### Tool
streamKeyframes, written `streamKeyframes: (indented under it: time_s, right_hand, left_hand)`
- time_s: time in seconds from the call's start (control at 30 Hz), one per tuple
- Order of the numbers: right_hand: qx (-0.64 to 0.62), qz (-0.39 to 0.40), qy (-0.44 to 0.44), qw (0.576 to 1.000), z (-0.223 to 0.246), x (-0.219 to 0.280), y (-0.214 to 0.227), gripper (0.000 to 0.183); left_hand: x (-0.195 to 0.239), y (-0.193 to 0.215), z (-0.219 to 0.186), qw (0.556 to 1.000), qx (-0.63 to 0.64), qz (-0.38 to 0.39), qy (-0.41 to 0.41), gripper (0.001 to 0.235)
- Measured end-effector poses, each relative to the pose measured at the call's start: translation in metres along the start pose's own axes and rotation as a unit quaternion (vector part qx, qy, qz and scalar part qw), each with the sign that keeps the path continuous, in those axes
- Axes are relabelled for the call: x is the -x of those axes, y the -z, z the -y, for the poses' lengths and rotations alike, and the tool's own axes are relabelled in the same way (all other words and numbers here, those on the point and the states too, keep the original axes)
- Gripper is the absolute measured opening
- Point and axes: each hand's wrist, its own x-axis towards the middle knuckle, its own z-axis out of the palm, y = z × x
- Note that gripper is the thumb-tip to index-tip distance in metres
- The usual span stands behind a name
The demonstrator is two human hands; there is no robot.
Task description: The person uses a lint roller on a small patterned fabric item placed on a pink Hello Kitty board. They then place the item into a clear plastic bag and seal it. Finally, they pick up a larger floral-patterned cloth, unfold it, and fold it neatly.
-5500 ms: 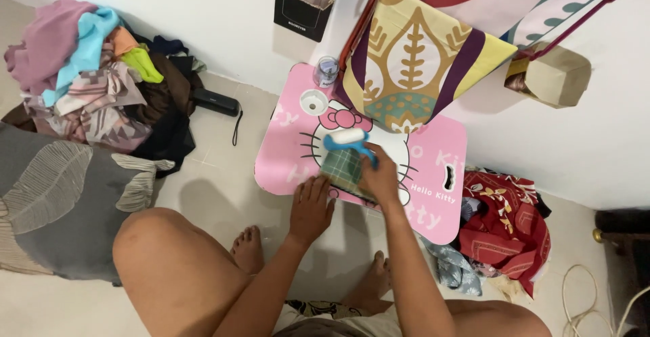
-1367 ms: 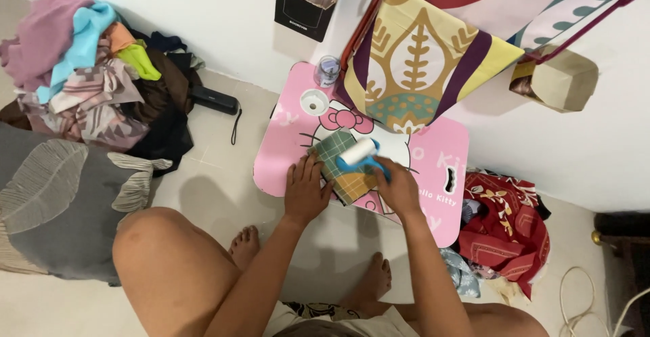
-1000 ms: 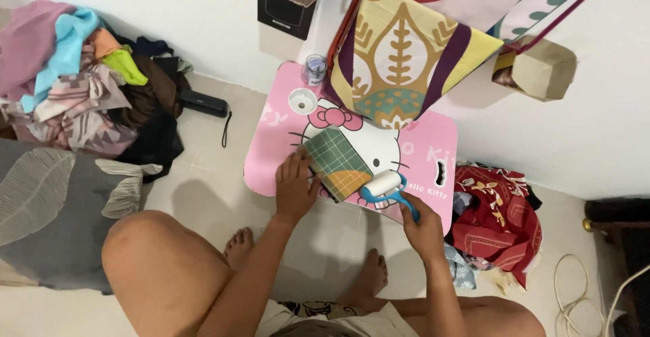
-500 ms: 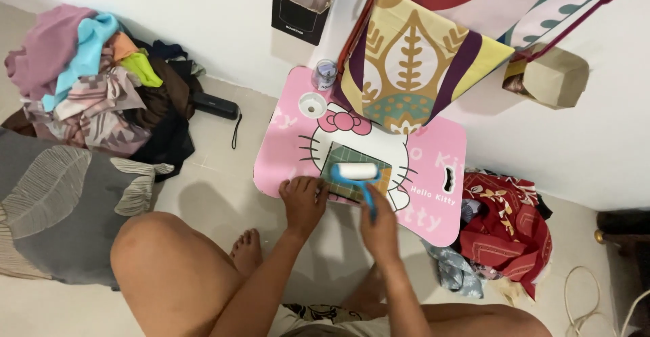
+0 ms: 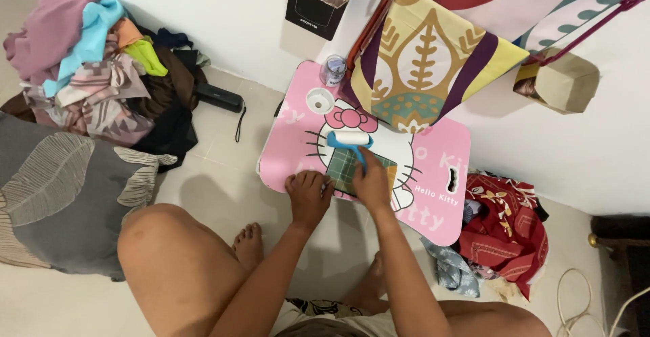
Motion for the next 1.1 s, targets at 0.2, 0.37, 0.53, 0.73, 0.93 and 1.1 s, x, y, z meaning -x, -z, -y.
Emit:
streamKeyframes:
  time_s: [0.2, 0.37, 0.53, 0.73, 0.93, 1.1]
  right_hand:
    - [-0.076, 0.034, -0.003, 0.997, -0.023, 0.026, 0.069, 0.045]
    - [-0.038, 0.101, -0.029, 0.994, -0.048, 0.059, 0.104, 0.04]
    - [-0.043, 0.107, -0.055, 0.992, -0.093, 0.085, 0.129, 0.039]
    - [-0.062, 0.033, -0.131, 0.989, -0.104, 0.108, 0.139, 0.039]
    - [-0.194, -0.091, -0.151, 0.965, -0.054, 0.115, 0.108, 0.042]
    - [-0.015, -0.068, -0.147, 0.987, -0.036, 0.104, 0.06, 0.041]
  left_hand:
    - [-0.004, 0.004, 0.002, 1.0, 0.013, 0.005, -0.013, 0.02]
    - [-0.004, 0.004, 0.003, 1.0, 0.004, 0.01, -0.024, 0.016]
    - [-0.002, 0.005, 0.001, 0.999, -0.006, 0.009, -0.033, 0.018]
    - [0.002, 0.013, -0.009, 0.998, -0.022, 0.031, -0.04, 0.015]
    - [0.013, 0.013, -0.057, 0.954, -0.037, 0.115, -0.275, 0.051]
    - [0.028, -0.003, -0.048, 0.945, -0.077, 0.193, -0.253, 0.076]
